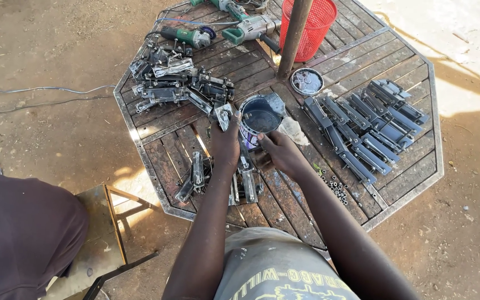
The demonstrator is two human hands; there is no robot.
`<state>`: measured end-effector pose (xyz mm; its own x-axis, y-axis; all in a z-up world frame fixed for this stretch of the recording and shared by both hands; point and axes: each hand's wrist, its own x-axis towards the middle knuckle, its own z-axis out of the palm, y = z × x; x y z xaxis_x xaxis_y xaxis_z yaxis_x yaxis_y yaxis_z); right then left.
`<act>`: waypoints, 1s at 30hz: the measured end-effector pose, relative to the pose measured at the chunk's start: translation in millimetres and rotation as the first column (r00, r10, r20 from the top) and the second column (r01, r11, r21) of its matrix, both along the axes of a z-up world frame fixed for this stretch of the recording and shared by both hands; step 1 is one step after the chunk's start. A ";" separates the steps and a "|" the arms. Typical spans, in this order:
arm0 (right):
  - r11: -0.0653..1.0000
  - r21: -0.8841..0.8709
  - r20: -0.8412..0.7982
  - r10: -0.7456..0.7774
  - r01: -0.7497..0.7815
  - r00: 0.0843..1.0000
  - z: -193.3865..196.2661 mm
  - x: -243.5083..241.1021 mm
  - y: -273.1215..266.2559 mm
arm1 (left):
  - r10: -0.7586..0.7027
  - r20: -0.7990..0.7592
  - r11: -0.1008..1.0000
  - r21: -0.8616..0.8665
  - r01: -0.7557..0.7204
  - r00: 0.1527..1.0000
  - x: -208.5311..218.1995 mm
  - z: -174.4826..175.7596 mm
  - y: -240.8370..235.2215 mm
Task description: Applying a dark sealant or coating to small metal components using a manual applicator tool at a workbench.
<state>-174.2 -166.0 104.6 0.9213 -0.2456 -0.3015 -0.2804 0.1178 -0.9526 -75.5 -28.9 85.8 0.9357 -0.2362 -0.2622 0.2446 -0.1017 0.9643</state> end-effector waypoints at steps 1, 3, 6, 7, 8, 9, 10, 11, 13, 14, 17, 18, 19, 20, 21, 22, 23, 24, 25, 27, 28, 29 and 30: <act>1.000 0.003 -0.001 -0.001 0.001 1.000 -6.7 -0.1 -1.9 | -0.001 -0.001 1.000 0.003 0.001 1.000 -0.9 0.6 1.6; 0.990 -0.137 0.045 0.049 -0.043 0.998 -19.4 -1.3 -8.6 | -0.008 0.028 1.000 0.018 0.007 1.000 -3.2 1.8 1.5; 0.993 -0.102 0.189 0.081 -0.062 0.979 -29.3 0.2 -11.1 | 0.035 0.005 0.999 0.029 -0.035 0.999 0.0 -6.7 0.0; 0.993 -0.099 0.188 0.081 -0.063 0.979 -26.7 -1.4 -8.7 | 0.035 0.004 0.999 0.032 -0.035 0.999 -1.5 -4.8 1.3; 0.997 -0.040 0.195 0.073 -0.066 0.978 -23.6 -2.9 -7.3 | 0.032 0.005 0.999 0.027 -0.032 0.999 -2.5 -2.5 1.5; 0.997 0.019 0.202 0.064 -0.069 0.977 -20.4 -4.3 -5.9 | 0.028 0.006 0.999 0.022 -0.028 1.000 -3.6 -0.1 1.6; 0.998 0.022 0.203 0.061 -0.067 0.977 -14.9 -3.4 -5.2 | 0.025 0.007 0.999 0.024 -0.026 1.000 -5.1 6.0 1.1; 0.999 -0.025 0.064 0.044 -0.043 0.997 -9.6 -2.5 -4.5 | 0.015 0.010 1.000 0.026 -0.015 1.000 -6.7 12.1 0.5; 0.997 -0.073 -0.080 0.012 -0.018 0.997 -7.3 -4.2 -4.1 | -0.003 0.009 1.000 0.030 0.002 1.000 -8.4 11.8 -0.2; 0.995 -0.091 -0.055 0.024 -0.029 0.998 -9.5 -4.3 -4.4 | 0.001 0.011 1.000 0.027 -0.001 1.000 -6.8 6.4 0.2; 0.995 -0.090 0.062 0.052 -0.046 0.997 -22.4 -2.6 -8.4 | 0.016 0.008 0.999 0.031 -0.017 1.000 -6.6 12.3 -0.9; 0.996 -0.076 0.155 0.066 -0.054 0.986 -27.7 -2.3 -11.0 | 0.029 0.003 0.999 0.033 -0.030 1.000 -7.8 17.7 -2.6; 0.996 -0.075 0.154 0.063 -0.052 0.986 -25.6 -3.7 -10.9 | 0.027 0.001 0.999 0.034 -0.027 1.000 -5.9 11.1 -1.6; 1.000 -0.020 0.190 0.018 -0.014 0.982 -22.9 -4.3 -12.1 | 0.023 0.000 0.999 0.037 -0.023 1.000 -3.3 4.7 -1.8; 0.999 0.037 0.223 -0.029 0.022 0.974 -20.1 -5.0 -13.1 | 0.018 -0.002 0.999 0.040 -0.018 1.000 -0.7 -1.6 -1.9; 0.999 0.038 0.223 -0.030 0.022 0.974 -19.2 -4.1 -13.2 | 0.018 -0.002 0.999 0.042 -0.018 1.000 -6.6 11.1 -2.0; 0.992 0.088 0.151 -0.101 0.088 0.983 -18.2 -3.3 -13.2 | -0.009 0.027 0.999 0.053 0.008 1.000 -12.5 23.8 -2.2; 0.979 0.130 0.074 -0.169 0.159 0.983 -17.0 -2.6 -14.6 | -0.038 0.054 0.997 0.063 0.034 0.998 -18.4 36.3 -3.7; 0.979 0.129 0.074 -0.170 0.160 0.983 -16.9 2.9 -16.5 | -0.039 0.054 0.997 0.063 0.035 0.998 -17.6 24.8 -8.1; 0.958 0.120 0.022 -0.264 0.260 0.964 -16.5 12.1 -20.3 | -0.132 0.092 0.984 0.136 0.119 0.987 -17.1 1.9 -17.5; 0.957 0.120 0.023 -0.268 0.264 0.963 -4.7 13.5 -17.3 | -0.136 0.094 0.983 0.136 0.123 0.986 -19.3 11.0 -15.8; 0.958 0.140 -0.002 -0.253 0.251 0.967 7.2 14.8 -14.3 | -0.171 0.120 0.979 0.137 0.154 0.978 -21.5 20.0 -14.0; 0.958 0.159 -0.026 -0.237 0.238 0.971 19.3 16.2 -11.5 | -0.204 0.146 0.973 0.137 0.184 0.968 -23.9 29.1 -12.3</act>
<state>-158.0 -177.5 123.9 0.8401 -0.4049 -0.3609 -0.2323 0.3327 -0.9140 -99.4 -41.3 114.9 0.9068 -0.3929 -0.1530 0.0545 -0.2506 0.9666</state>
